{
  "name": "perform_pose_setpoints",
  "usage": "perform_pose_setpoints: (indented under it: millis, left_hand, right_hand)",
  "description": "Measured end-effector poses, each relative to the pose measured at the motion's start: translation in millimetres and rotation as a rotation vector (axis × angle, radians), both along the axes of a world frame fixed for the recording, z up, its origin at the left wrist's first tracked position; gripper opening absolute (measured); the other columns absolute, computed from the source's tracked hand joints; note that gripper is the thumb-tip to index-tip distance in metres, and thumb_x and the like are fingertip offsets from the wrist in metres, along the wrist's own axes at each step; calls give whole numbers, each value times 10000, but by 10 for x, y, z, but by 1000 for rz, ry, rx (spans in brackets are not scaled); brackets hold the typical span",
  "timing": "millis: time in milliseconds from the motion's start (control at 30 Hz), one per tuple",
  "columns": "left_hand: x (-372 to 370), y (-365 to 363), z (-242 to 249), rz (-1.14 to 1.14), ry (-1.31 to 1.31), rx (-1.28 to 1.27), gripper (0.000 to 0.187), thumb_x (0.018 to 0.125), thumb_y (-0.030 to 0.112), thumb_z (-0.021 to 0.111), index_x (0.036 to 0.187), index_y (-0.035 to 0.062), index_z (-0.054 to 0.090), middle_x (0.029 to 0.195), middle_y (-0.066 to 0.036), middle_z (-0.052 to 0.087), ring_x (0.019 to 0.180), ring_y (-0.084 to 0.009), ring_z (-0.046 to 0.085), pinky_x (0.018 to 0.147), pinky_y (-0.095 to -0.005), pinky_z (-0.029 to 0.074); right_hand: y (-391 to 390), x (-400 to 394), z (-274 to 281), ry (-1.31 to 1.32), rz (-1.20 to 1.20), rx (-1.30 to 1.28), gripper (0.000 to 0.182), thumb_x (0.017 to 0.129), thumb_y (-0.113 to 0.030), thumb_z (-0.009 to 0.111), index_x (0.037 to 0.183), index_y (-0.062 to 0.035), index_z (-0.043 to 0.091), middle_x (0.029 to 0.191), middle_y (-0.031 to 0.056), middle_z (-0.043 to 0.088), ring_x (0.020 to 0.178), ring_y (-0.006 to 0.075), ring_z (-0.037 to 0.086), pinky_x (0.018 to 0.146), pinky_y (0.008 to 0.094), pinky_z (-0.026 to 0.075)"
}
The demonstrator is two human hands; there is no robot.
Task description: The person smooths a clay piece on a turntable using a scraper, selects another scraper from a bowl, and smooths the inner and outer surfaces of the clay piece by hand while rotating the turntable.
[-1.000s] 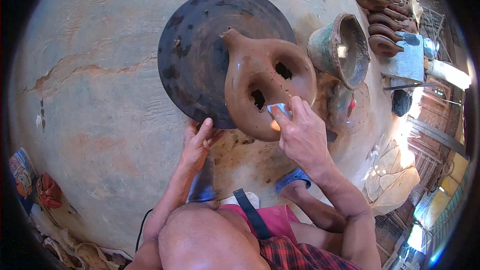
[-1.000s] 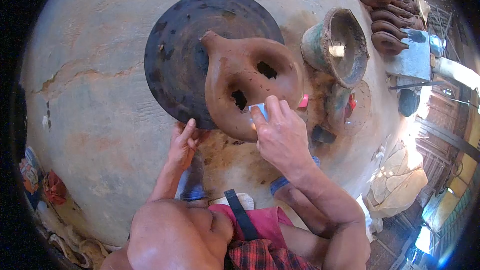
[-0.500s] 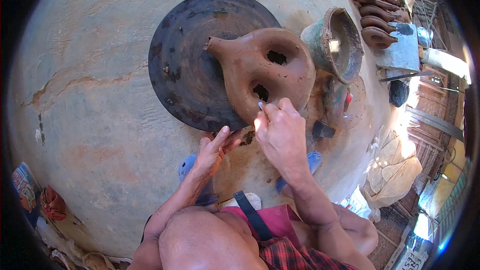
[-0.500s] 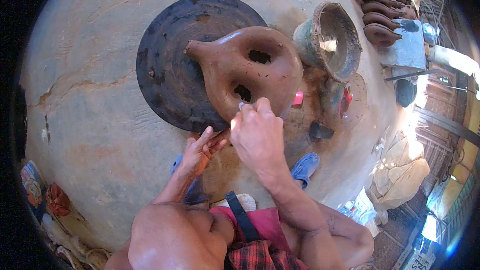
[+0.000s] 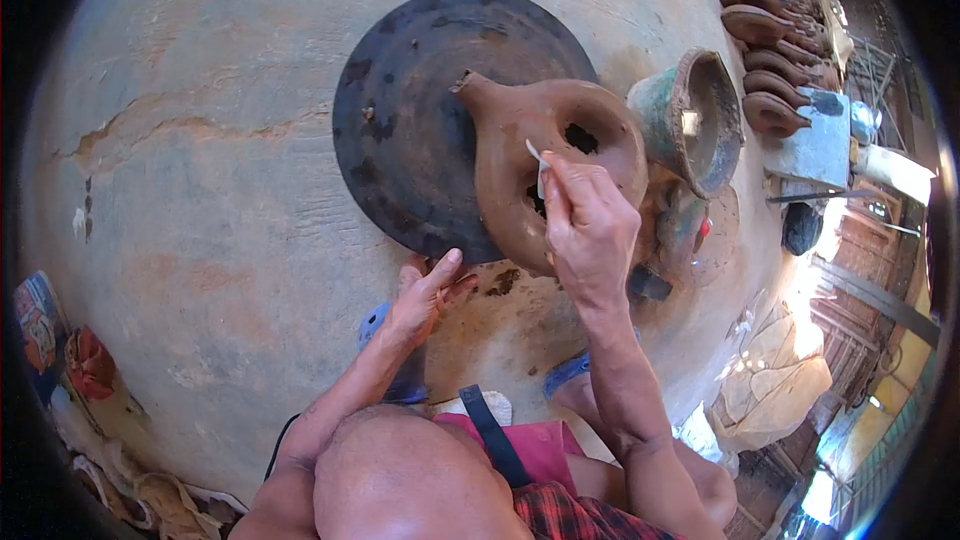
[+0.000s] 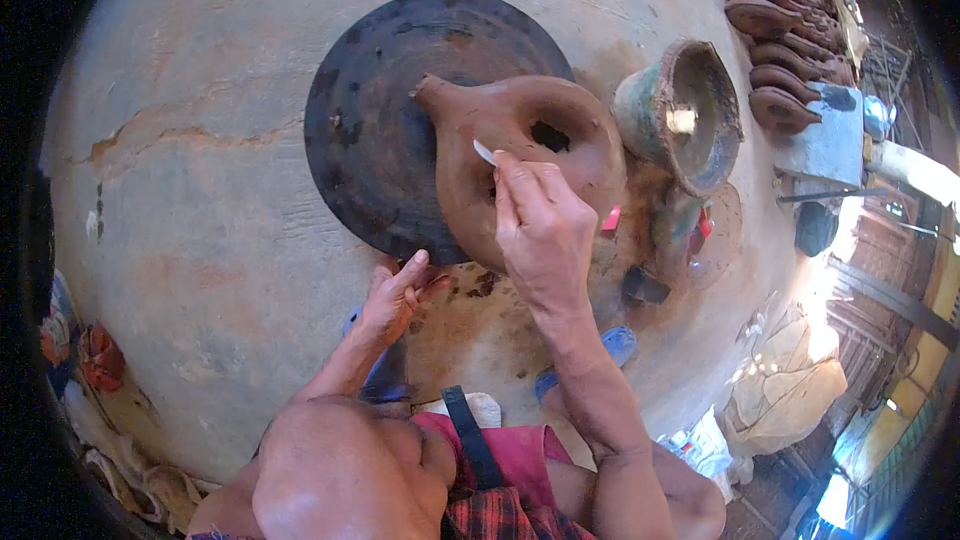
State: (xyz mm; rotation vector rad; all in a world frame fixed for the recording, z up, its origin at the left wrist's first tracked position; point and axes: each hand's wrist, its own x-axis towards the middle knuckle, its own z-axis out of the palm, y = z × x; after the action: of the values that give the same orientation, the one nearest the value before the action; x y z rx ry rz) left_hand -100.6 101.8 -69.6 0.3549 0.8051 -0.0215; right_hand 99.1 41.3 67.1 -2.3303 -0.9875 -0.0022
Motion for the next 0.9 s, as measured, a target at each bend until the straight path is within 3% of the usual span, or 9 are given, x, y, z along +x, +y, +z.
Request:
perform_pose_setpoints:
  millis: [100,200,467,600,633,767,833,900]
  left_hand:
    - [8,32,35,2,-26,40,508,1101,278,677,1503,29,492,1359,-102,697,1208,-235,720,1055,-438,607]
    - [23,46,69,25,-13,58,522,1101,288,675,1523,47,483,1392,-93,682,1219,-228,715,1053,-437,603]
    - [-62,332,60,43,13,210,537,1092,299,686,1530,58,489,1394,-88,658,1156,-204,720,1000,-402,609]
    - [-107,587,53,58,27,317,532,1081,324,708,1482,11,551,1286,-101,713,1076,-172,729,914,-345,619]
    - [-93,630,37,77,64,378,513,1081,354,708,1454,23,589,1209,-87,736,979,-142,731,840,-314,605]
    - [-96,896,75,46,76,435,526,1075,382,716,1442,21,607,1163,-69,741,925,-125,717,819,-302,595]
    - [-75,970,81,33,105,427,453,1087,384,699,1395,65,608,1044,-2,705,853,-88,683,781,-285,592]
    - [-71,983,69,61,110,424,466,1085,389,703,1409,70,602,1061,-3,703,864,-88,684,784,-283,591]
  right_hand:
    - [32,-51,-79,-129,169,-128,456,834,38,767,1270,-90,792,1054,89,708,916,282,725,787,390,609]
    - [54,-97,-105,-152,239,-210,493,841,26,745,1314,-107,774,1103,91,699,956,280,709,789,387,609]
    - [-5,-124,178,-22,542,-407,438,865,-19,722,1262,-190,786,1106,63,675,975,258,704,788,395,616]
    - [-7,-128,287,35,715,-459,454,871,-14,724,1257,-244,790,1103,46,691,894,258,726,742,365,613]
    - [-7,-153,315,28,752,-516,457,846,-39,730,1241,-261,794,1095,31,692,943,250,709,777,393,590]
    - [17,-146,445,-39,947,-625,486,765,-96,761,1205,-299,806,1124,-10,702,1041,221,652,830,414,505]
    - [58,-67,519,-54,1012,-607,427,803,-134,748,1197,-290,799,1116,-6,696,1014,221,655,840,402,501]
    - [126,-14,517,-69,1081,-594,369,841,-173,736,1189,-282,792,1107,-3,689,988,221,658,849,390,497]
